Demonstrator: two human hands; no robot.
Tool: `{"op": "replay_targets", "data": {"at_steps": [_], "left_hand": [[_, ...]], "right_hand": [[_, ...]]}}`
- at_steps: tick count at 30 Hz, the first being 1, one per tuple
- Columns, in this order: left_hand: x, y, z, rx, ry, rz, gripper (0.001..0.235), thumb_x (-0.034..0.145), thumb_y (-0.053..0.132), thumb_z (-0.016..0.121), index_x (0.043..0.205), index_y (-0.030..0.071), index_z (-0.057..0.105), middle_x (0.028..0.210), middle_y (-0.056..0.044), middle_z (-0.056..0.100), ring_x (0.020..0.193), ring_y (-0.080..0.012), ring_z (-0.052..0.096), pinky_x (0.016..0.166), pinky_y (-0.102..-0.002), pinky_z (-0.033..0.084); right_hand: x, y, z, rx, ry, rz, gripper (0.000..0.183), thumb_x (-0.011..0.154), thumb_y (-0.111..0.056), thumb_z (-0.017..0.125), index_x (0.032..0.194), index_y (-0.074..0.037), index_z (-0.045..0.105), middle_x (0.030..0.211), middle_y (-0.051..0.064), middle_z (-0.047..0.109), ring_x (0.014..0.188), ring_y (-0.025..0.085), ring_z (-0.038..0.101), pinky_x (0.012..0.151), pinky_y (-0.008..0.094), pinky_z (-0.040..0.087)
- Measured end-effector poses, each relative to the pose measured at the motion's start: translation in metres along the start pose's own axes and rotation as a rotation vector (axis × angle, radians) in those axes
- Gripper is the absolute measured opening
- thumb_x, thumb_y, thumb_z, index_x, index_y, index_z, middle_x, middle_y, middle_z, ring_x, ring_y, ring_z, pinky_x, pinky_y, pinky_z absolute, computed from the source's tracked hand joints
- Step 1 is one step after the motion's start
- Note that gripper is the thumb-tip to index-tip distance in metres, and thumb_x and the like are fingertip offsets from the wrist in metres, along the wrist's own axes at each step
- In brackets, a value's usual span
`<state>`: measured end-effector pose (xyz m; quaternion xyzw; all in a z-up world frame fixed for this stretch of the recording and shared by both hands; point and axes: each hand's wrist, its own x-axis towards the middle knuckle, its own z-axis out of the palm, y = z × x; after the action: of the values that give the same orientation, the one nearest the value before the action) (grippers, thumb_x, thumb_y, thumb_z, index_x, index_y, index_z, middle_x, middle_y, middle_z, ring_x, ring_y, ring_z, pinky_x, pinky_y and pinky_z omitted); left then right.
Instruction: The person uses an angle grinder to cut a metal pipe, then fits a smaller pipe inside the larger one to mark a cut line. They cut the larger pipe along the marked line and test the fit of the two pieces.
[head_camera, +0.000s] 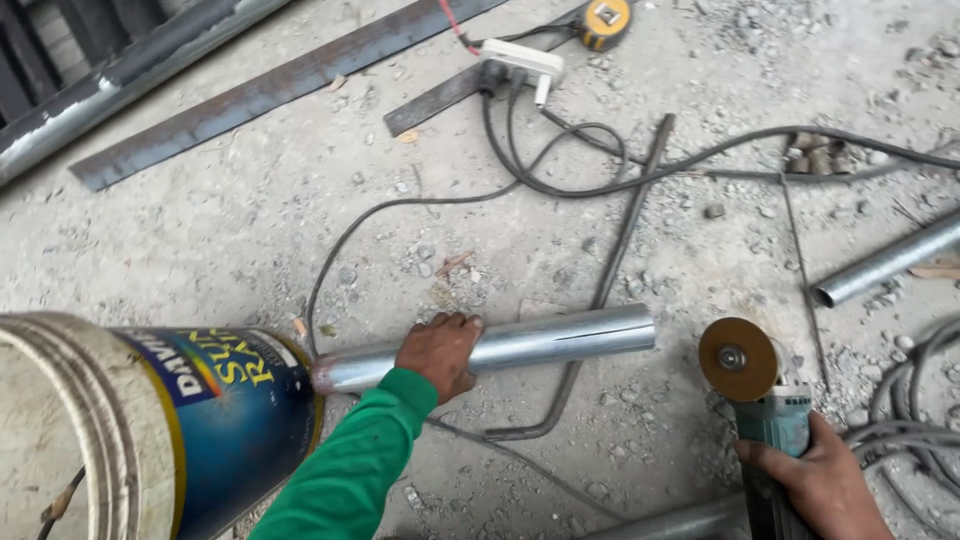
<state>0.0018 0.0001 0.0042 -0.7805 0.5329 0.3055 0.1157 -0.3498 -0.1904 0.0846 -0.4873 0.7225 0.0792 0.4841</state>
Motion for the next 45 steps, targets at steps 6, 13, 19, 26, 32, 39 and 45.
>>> {"op": "replay_targets", "data": {"at_steps": [6,13,19,26,32,39,45], "left_hand": [[0.007,-0.021,0.013,0.135,0.220,-0.056,0.072,0.072,0.030,0.091,0.132,0.019,0.051,0.131,-0.012,0.057,0.119,-0.0356,0.053,0.097,-0.055,0.047],[0.004,-0.019,-0.004,0.322,0.256,-0.155,0.071,0.077,0.044,0.083,0.135,0.020,0.050,0.129,-0.007,0.057,0.118,-0.0332,0.053,0.100,-0.053,0.046],[0.015,0.023,-0.013,0.269,0.173,-0.124,0.091,0.078,0.048,0.085,0.150,0.017,0.039,0.137,-0.014,0.052,0.126,-0.0356,0.049,0.108,-0.053,0.042],[0.020,0.032,-0.014,0.277,0.037,-0.093,0.072,0.076,0.048,0.085,0.132,0.017,0.052,0.125,-0.007,0.060,0.116,-0.0320,0.056,0.094,-0.051,0.050],[0.014,0.039,-0.021,0.306,-0.060,-0.135,0.077,0.081,0.046,0.085,0.140,0.017,0.045,0.129,-0.009,0.057,0.120,-0.0329,0.054,0.100,-0.052,0.049],[0.008,0.050,-0.029,0.310,-0.137,-0.209,0.086,0.084,0.039,0.080,0.152,0.019,0.030,0.137,-0.010,0.048,0.125,-0.0331,0.048,0.100,-0.051,0.048],[-0.025,0.148,-0.036,0.064,0.264,0.302,0.059,0.088,0.052,0.078,0.120,0.005,0.063,0.115,-0.018,0.063,0.105,-0.0340,0.058,0.091,-0.056,0.049]], "right_hand": [[0.067,0.061,-0.011,0.182,-0.051,-0.168,0.046,0.072,-0.006,0.085,0.115,0.005,0.071,0.100,0.024,0.077,0.090,0.035,0.066,0.086,0.043,0.047],[0.062,0.037,-0.021,0.213,-0.138,-0.141,0.056,0.073,-0.014,0.079,0.126,0.000,0.069,0.113,0.021,0.077,0.102,0.036,0.069,0.098,0.045,0.047],[0.074,0.032,-0.014,0.233,-0.192,-0.123,0.061,0.073,-0.016,0.079,0.131,-0.002,0.068,0.121,0.019,0.079,0.109,0.035,0.070,0.104,0.044,0.047],[0.095,0.049,-0.003,0.291,-0.297,-0.156,0.052,0.072,-0.014,0.081,0.121,-0.001,0.069,0.104,0.019,0.077,0.093,0.034,0.069,0.086,0.044,0.051],[0.113,0.057,0.011,0.433,-0.395,-0.158,0.057,0.071,-0.011,0.079,0.126,-0.001,0.069,0.103,0.020,0.075,0.090,0.034,0.067,0.082,0.044,0.053],[0.133,0.073,0.024,0.796,-0.540,-0.004,0.048,0.078,0.001,0.070,0.125,0.005,0.062,0.092,0.033,0.069,0.074,0.045,0.065,0.065,0.053,0.052],[0.137,0.086,0.033,0.960,-0.576,-0.026,0.035,0.080,-0.005,0.069,0.107,0.017,0.065,0.091,0.036,0.073,0.072,0.047,0.069,0.062,0.053,0.056]]}}
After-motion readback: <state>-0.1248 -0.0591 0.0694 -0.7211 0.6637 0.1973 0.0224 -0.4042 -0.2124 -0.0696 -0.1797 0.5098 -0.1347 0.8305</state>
